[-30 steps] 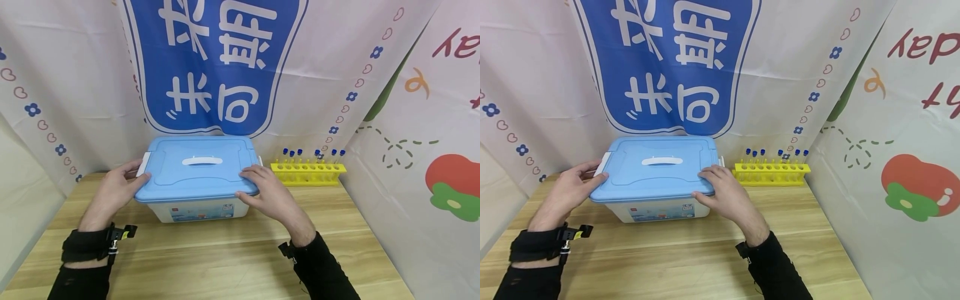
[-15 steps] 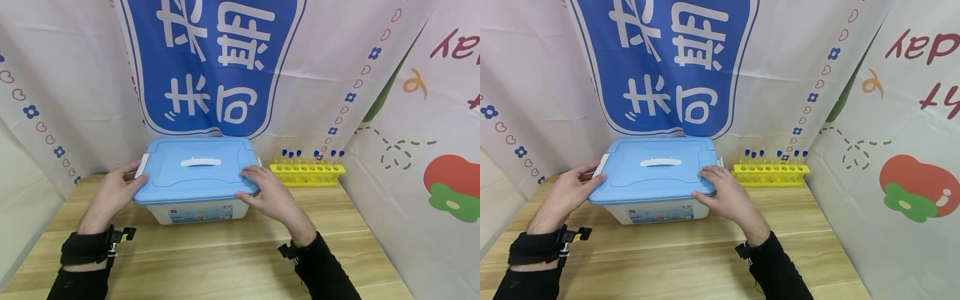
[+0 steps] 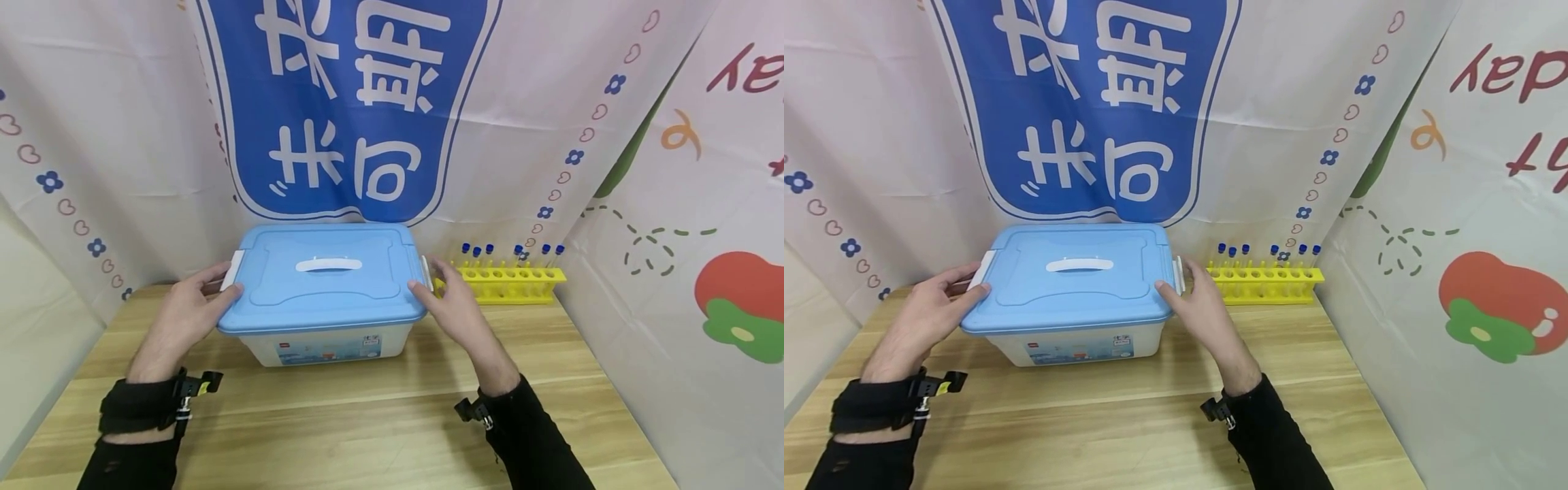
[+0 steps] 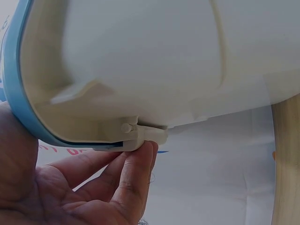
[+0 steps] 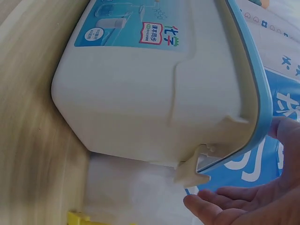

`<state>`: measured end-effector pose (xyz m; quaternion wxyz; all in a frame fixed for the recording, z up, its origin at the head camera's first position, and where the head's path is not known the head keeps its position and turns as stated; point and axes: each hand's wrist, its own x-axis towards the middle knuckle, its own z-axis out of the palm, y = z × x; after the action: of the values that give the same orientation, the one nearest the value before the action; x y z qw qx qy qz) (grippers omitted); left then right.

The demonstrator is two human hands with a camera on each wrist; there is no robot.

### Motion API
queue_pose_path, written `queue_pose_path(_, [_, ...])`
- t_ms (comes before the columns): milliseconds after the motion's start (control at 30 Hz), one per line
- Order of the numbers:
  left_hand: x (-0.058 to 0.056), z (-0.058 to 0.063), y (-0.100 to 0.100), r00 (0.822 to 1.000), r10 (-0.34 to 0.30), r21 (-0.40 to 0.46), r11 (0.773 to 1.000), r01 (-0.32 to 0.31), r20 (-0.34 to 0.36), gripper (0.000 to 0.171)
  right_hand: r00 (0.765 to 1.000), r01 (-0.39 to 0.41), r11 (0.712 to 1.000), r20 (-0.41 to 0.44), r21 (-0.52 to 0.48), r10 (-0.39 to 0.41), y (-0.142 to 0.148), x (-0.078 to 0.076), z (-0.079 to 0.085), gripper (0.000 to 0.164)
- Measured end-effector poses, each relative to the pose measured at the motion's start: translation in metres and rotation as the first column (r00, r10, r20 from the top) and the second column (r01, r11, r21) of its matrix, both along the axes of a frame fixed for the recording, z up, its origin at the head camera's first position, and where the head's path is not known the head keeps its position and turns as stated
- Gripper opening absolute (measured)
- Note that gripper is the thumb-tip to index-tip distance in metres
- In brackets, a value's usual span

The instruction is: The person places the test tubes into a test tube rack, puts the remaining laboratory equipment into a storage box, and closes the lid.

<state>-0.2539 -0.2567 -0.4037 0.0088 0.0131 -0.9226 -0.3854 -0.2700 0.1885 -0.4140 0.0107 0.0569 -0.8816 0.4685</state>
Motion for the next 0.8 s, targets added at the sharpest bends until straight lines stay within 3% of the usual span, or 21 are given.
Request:
queue_pose_path(233, [-0.0005,-0.0007,-0.001,1.0,-0.003,0.002,1.0,0.003,0.015,0.079,0.992,-0.001,1.0,0.122,0.002,0.0,0.0024,-0.0056,-0.0075,0.09])
queue_pose_path(600, [-0.0017,0.0004,0.0001,1.0,0.001,0.0,1.0,-0.001,0.004,0.079,0.988,-0.028,0.998,0.151,-0.05,0.035,0.0055,-0.0087,-0.0098,0.083])
queue_pose_path(800, [-0.0023,-0.0001,-0.0009,1.0,-0.003,-0.005,1.0,0.004,0.01,0.079,0.991,-0.02,0.998,0.128,-0.063,0.028,0.004,-0.0073,-0.0098,0.083])
